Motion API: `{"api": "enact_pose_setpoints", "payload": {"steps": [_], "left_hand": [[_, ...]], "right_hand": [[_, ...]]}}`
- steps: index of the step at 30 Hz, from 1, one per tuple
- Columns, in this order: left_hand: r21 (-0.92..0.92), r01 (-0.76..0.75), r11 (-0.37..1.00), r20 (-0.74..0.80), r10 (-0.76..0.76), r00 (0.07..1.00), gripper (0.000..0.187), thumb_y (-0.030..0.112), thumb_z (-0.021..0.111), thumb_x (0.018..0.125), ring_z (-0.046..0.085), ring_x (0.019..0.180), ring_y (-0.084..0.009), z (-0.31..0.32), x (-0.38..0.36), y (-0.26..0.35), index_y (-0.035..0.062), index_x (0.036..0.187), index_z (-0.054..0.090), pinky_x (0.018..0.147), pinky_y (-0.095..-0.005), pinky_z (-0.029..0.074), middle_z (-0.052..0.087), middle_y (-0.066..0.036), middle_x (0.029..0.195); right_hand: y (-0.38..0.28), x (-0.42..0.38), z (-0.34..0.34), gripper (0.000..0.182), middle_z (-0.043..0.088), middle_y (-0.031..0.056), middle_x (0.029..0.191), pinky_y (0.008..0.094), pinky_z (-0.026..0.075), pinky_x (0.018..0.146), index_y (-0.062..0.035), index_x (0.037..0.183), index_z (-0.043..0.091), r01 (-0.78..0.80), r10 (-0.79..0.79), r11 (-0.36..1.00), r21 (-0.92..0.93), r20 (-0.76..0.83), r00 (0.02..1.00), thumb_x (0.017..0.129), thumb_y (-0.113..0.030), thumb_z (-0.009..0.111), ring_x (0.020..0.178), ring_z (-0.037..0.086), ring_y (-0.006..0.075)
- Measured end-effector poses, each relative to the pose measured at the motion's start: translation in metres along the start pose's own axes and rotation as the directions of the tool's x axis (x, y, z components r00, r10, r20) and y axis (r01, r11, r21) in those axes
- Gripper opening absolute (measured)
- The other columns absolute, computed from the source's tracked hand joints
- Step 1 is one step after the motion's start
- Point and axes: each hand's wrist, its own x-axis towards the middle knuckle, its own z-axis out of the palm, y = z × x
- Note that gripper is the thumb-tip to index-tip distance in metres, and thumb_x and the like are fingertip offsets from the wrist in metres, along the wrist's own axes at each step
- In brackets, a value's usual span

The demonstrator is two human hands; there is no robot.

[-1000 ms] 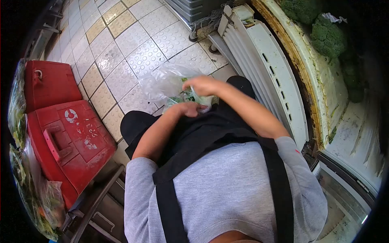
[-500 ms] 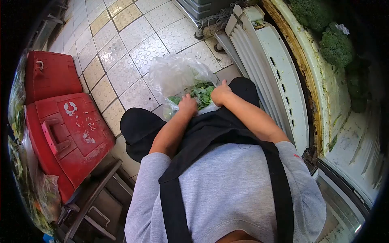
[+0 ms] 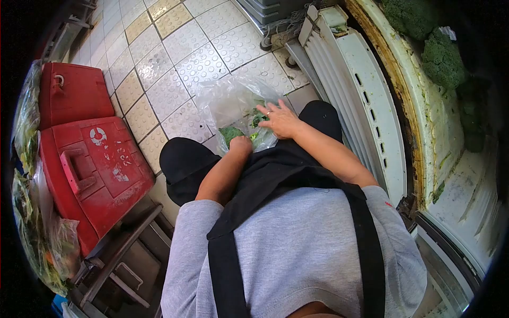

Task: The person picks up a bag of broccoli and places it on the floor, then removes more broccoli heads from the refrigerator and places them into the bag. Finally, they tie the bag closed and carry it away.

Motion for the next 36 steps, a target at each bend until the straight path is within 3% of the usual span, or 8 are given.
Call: {"api": "enact_pose_setpoints", "payload": {"steps": [5, 7, 17, 19, 22, 25, 28, 36], "left_hand": [[-0.134, 0.08, 0.988, -0.029, -0.084, 0.996, 0.033, 0.021, 0.055, 0.079, 0.06, 0.101, -0.0311, -0.021, 0.003, -0.009, 0.0087, 0.109, 0.062, 0.085, -0.0399, 0.049, 0.062, -0.017, 0.109], [-0.128, 0.086, 0.988, -0.045, -0.092, 0.995, 0.035, 0.02, 0.056, 0.077, 0.06, 0.099, -0.0328, -0.036, 0.008, -0.013, 0.0098, 0.111, 0.061, 0.084, -0.0408, 0.049, 0.062, -0.017, 0.108], [-0.69, 0.024, 0.723, -0.505, -0.505, 0.7, 0.043, 0.009, 0.059, 0.075, 0.057, 0.097, -0.0373, -0.107, -0.002, -0.024, 0.0162, 0.116, 0.051, 0.08, -0.0453, 0.045, 0.059, -0.02, 0.105], [-0.721, -0.372, 0.584, -0.647, -0.378, 0.662, 0.047, 0.0, 0.057, 0.073, 0.055, 0.101, -0.0364, -0.109, -0.001, -0.027, 0.0142, 0.117, 0.05, 0.084, -0.0415, 0.044, 0.057, -0.019, 0.107], [-0.436, -0.644, 0.629, -0.858, -0.073, 0.509, 0.05, -0.008, 0.053, 0.071, 0.053, 0.103, -0.0367, -0.118, -0.011, -0.015, 0.0096, 0.118, 0.049, 0.088, -0.0389, 0.043, 0.056, -0.018, 0.108], [-0.278, -0.674, 0.685, -0.903, 0.054, 0.427, 0.051, -0.008, 0.056, 0.072, 0.052, 0.107, -0.0348, -0.123, -0.024, 0.006, 0.0043, 0.12, 0.047, 0.093, -0.0377, 0.04, 0.054, -0.018, 0.112], [-0.654, -0.66, 0.37, -0.736, -0.11, 0.668, 0.079, -0.001, 0.066, 0.074, 0.049, 0.112, -0.0294, -0.109, -0.006, 0.012, 0.0049, 0.139, 0.022, 0.094, -0.0363, 0.041, 0.045, -0.02, 0.126], [-0.291, 0.145, 0.946, -0.473, -0.274, 0.838, 0.068, 0.017, 0.07, 0.064, 0.046, 0.109, -0.0406, -0.057, 0.046, -0.043, 0.0039, 0.125, 0.043, 0.091, -0.0478, 0.042, 0.044, -0.026, 0.118]], "right_hand": [[-0.004, 0.003, -0.006, 0.025, 0.049, 0.0113, 0.129, 0.0513, 0.032, 0.1, -0.0137, 0.09, 0.071, 0.305, -0.301, 0.951, -0.045, 0.082, 0.95, 0.069, -0.022, 0.06, 0.114, 0.047, 0.0306], [-0.009, 0.008, 0.002, 0.024, 0.062, 0.0136, 0.107, 0.0486, 0.035, 0.096, -0.0139, 0.088, 0.071, 0.01, -0.072, 0.994, 0.108, 0.589, 0.805, 0.069, -0.021, 0.058, 0.105, 0.054, 0.029], [0.016, 0.012, -0.012, 0.032, 0.065, 0.0128, 0.095, 0.0447, 0.041, 0.085, -0.0119, 0.102, 0.063, -0.299, 0.262, 0.838, 0.457, 0.145, 0.954, 0.071, -0.017, 0.056, 0.089, 0.06, 0.0307], [0.021, 0.012, -0.035, 0.061, 0.056, 0.0161, 0.119, 0.0365, 0.036, 0.098, -0.0132, 0.13, 0.044, -0.268, 0.617, 0.454, 0.85, -0.082, 0.783, 0.074, -0.02, 0.065, 0.109, 0.053, 0.0302], [0.041, 0.01, -0.043, 0.095, 0.043, 0.0175, 0.133, 0.0329, 0.032, 0.102, -0.0148, 0.144, 0.016, -0.064, 0.485, 0.439, 0.896, -0.176, 0.857, 0.071, -0.027, 0.075, 0.121, 0.044, 0.026], [0.049, -0.009, -0.059, 0.084, 0.047, 0.0134, 0.127, 0.0344, 0.037, 0.098, -0.0108, 0.14, 0.026, -0.151, 0.443, -0.141, 0.978, 0.199, 0.874, 0.072, -0.019, 0.074, 0.114, 0.047, 0.0237], [0.041, -0.006, -0.046, 0.067, 0.048, 0.0173, 0.12, 0.0364, 0.037, 0.098, -0.0074, 0.121, 0.046, -0.012, 0.586, 0.638, 0.77, -0.475, 0.656, 0.059, -0.013, 0.071, 0.116, 0.045, 0.0293], [-0.018, -0.14, -0.217, 0.072, 0.037, 0.0138, 0.127, 0.0422, 0.033, 0.102, -0.0171, 0.118, 0.048, -0.013, 0.392, 0.892, 0.451, -0.762, 0.516, 0.052, -0.013, 0.078, 0.121, 0.037, 0.0357]]}}
